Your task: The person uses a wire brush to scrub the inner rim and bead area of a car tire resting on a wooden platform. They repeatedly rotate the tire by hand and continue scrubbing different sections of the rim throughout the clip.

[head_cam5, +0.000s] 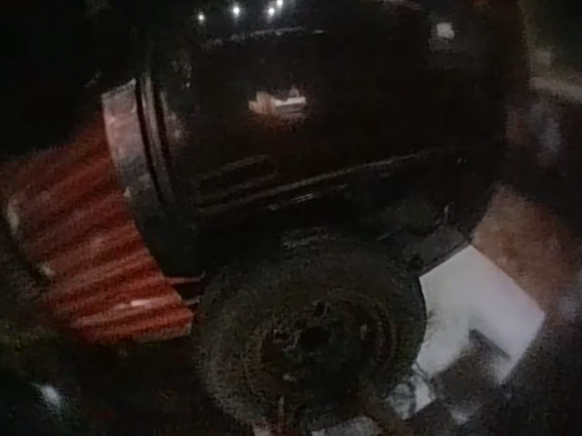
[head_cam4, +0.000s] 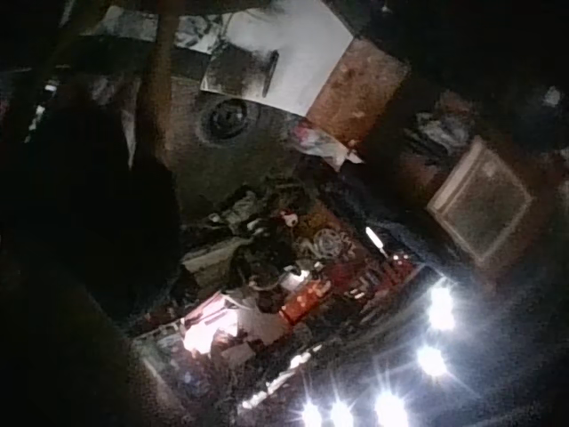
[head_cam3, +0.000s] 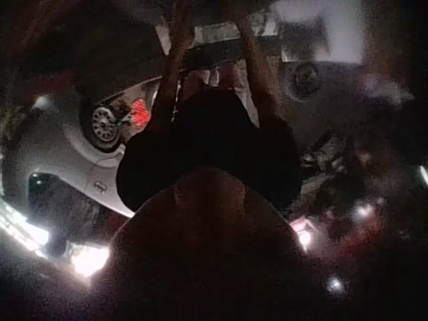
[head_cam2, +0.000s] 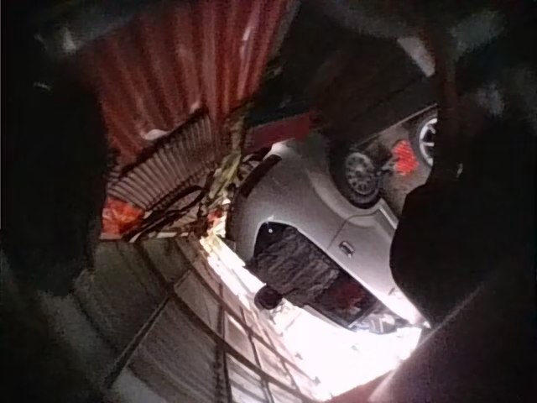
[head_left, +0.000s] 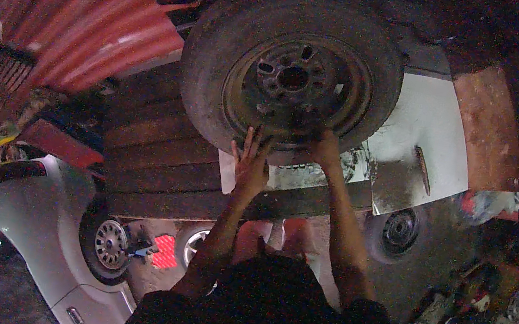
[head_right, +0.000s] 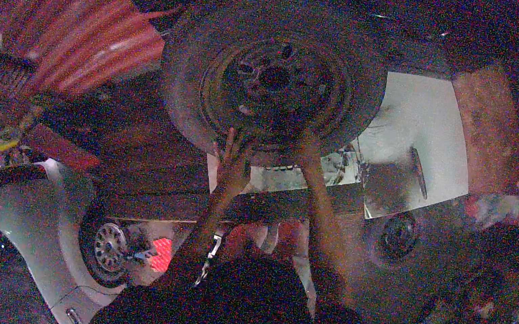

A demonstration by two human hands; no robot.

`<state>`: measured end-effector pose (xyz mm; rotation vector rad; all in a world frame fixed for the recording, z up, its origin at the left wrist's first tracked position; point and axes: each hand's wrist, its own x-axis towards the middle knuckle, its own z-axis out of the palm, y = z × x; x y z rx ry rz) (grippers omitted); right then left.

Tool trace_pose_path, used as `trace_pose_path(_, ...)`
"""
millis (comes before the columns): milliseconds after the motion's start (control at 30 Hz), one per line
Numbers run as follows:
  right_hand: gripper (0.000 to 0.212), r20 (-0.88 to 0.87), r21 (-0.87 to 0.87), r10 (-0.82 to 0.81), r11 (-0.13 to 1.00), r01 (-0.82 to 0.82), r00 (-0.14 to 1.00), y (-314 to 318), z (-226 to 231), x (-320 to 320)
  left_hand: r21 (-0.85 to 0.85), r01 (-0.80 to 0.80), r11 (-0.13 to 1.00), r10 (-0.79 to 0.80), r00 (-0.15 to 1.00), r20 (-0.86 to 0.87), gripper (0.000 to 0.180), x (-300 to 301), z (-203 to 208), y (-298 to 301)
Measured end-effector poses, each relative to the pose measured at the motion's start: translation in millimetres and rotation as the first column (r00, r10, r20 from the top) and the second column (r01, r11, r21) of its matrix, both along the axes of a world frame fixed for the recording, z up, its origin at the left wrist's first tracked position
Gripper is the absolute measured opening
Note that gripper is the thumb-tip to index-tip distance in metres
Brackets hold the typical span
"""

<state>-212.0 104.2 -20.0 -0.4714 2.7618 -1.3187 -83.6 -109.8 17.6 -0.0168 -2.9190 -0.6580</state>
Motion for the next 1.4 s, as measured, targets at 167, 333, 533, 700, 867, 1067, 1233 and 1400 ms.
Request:
trace_pose_path(167, 0.044, 0.086, -0.217, -0.151, 0.962, 0.167, 0.985, 4.6, -59.5, -22.3, 0.077, 0.025, 0.997, -0.014, 0.989, -0.150, 0.072, -14.7, -3.5, 21.9)
trace_pose_path(333, 0.049, 0.340, -0.536, -0.074, 0.804, 0.258, 0.937, -45.3, -76.0, -3.7, 0.047, -0.030, 0.998, 0.033, 0.996, -0.078, 0.071, -20.8, 5.8, 29.4)
trace_pose_path(533, 0.040, -0.309, -0.127, -0.220, 0.974, 0.190, 0.925, 36.2, -25.2, 37.6, 0.050, 0.048, 0.998, -0.045, 0.996, -0.075, 0.078, -33.7, -9.2, 38.2)
trace_pose_path(700, 0.053, 0.133, -0.345, -0.273, 0.888, 0.303, 0.953, 70.5, 46.2, 78.9, -0.088, 0.117, 0.989, -0.115, 0.993, 0.033, 0.079, -80.9, -15.1, 51.7)
trace_pose_path(867, 0.053, 0.340, -0.363, -0.278, 0.843, 0.398, 0.898, 102.6, 43.7, 96.5, -0.183, 0.074, 0.980, -0.092, 0.992, -0.090, 0.081, -100.8, -22.4, 66.8)
trace_pose_path(1067, 0.050, 0.271, -0.376, -0.251, 0.861, 0.342, 0.929, 106.2, 62.1, 89.7, -0.202, 0.043, 0.978, -0.006, 0.983, 0.183, 0.080, -108.7, -28.5, 72.0)
trace_pose_path(1233, 0.043, 0.244, -0.380, -0.179, 0.886, 0.264, 0.953, 101.9, 78.6, 62.8, -0.194, 0.082, 0.978, -0.028, 0.963, 0.267, 0.083, -112.8, -34.7, 70.4)
trace_pose_path(1400, 0.051, 0.169, -0.458, -0.122, 0.869, 0.187, 0.978, 96.3, 69.9, 44.8, -0.286, 0.017, 0.958, 0.026, 0.989, 0.144, 0.084, -99.1, -54.9, 69.0)
